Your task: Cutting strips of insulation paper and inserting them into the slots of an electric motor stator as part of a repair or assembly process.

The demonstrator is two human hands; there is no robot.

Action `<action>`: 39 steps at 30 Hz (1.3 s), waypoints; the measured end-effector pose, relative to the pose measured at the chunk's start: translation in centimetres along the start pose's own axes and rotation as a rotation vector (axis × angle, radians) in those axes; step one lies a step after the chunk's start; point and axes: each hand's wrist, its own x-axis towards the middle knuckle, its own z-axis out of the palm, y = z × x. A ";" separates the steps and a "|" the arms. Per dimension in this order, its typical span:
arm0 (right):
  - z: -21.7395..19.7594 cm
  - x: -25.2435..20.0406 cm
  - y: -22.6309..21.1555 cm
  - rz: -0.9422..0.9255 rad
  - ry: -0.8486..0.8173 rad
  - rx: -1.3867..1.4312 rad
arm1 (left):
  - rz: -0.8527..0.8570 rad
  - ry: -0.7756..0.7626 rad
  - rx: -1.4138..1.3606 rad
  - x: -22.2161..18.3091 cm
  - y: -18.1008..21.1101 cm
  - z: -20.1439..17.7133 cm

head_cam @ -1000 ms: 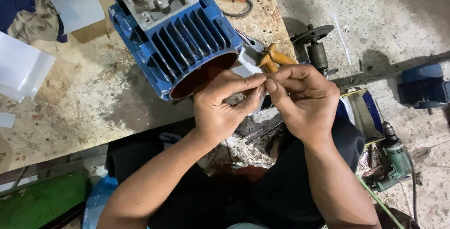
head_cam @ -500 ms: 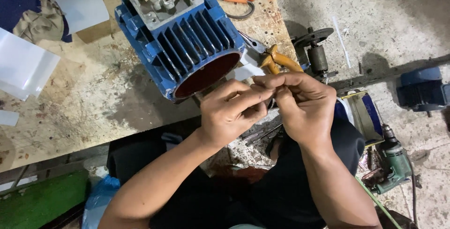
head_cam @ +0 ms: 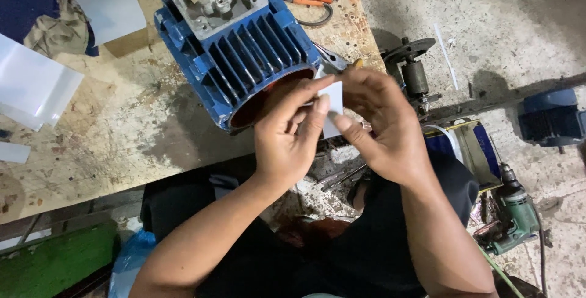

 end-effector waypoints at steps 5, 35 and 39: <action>-0.6 -0.8 2.4 0.073 0.069 -0.020 | -0.104 0.055 -0.298 0.1 0.4 -0.4; 1.9 -1.1 2.2 -0.130 0.241 0.002 | 0.057 -0.091 0.093 0.1 0.6 -1.5; 2.9 -1.6 2.4 -0.056 0.315 0.065 | 0.043 -0.040 0.079 -0.7 0.9 -1.4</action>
